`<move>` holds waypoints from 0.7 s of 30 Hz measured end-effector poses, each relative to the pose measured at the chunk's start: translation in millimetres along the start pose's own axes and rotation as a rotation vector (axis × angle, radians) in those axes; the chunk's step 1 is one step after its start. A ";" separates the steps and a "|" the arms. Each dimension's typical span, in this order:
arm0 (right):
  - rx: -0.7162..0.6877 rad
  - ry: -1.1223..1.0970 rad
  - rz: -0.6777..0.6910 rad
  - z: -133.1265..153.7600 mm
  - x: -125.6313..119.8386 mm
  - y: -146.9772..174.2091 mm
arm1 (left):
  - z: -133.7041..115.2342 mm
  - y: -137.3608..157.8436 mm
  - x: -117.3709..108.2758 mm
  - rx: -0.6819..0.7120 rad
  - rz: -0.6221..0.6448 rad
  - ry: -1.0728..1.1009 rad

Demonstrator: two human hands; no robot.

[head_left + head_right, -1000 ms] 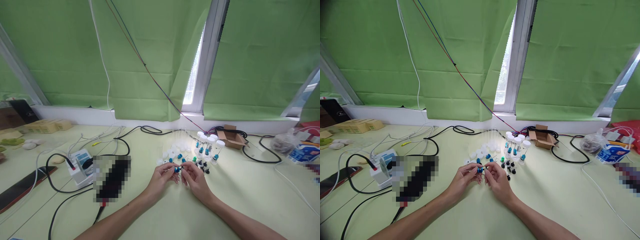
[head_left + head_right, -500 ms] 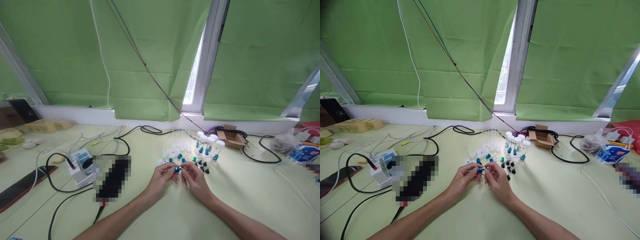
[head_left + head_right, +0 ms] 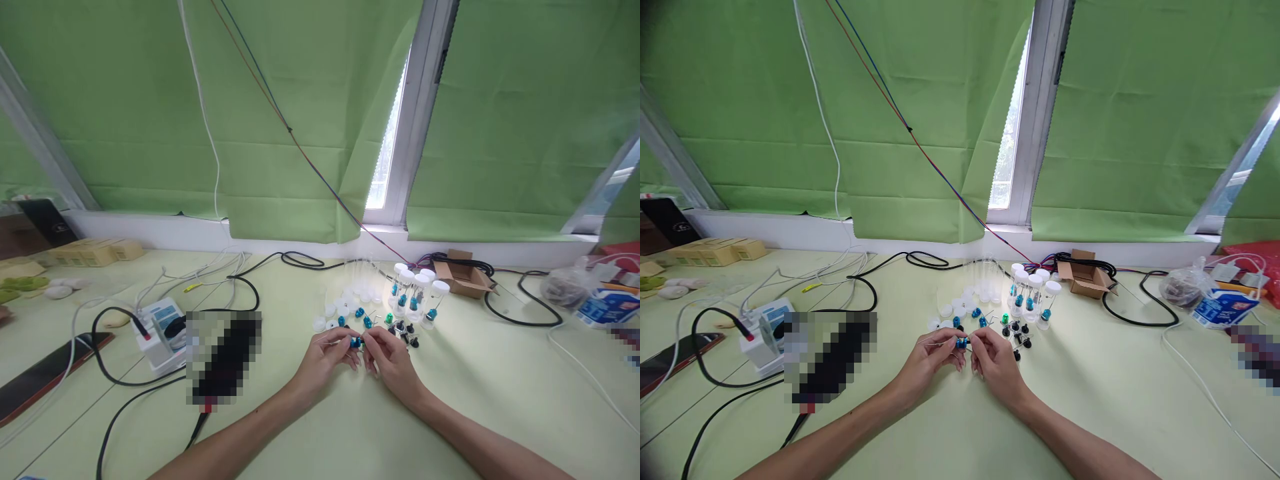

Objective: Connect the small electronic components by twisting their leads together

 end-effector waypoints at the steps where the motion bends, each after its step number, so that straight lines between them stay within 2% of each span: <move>1: 0.002 0.011 -0.006 -0.5 -0.4 -0.2 | 0.5 0.0 0.2 0.001 0.002 0.003; 7: -0.031 -0.039 -0.032 0.2 -0.9 -1.1 | 4.0 -0.7 -2.0 -0.008 -0.015 0.020; 15: -0.077 -0.076 0.018 4.7 2.4 -0.5 | 1.0 -0.4 -3.1 -0.012 -0.044 0.055; 21: -0.040 -0.075 0.017 1.0 1.5 -0.7 | 3.2 -0.7 -4.3 0.002 -0.021 0.033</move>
Point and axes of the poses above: each hand's wrist, its own y-axis away from the middle knuckle, its own x-axis out of the palm, z = x × y, the point moved 5 cm from there along -y, towards the middle knuckle, and after that the axes turned 9 degrees about z, right-handed, at the moved point
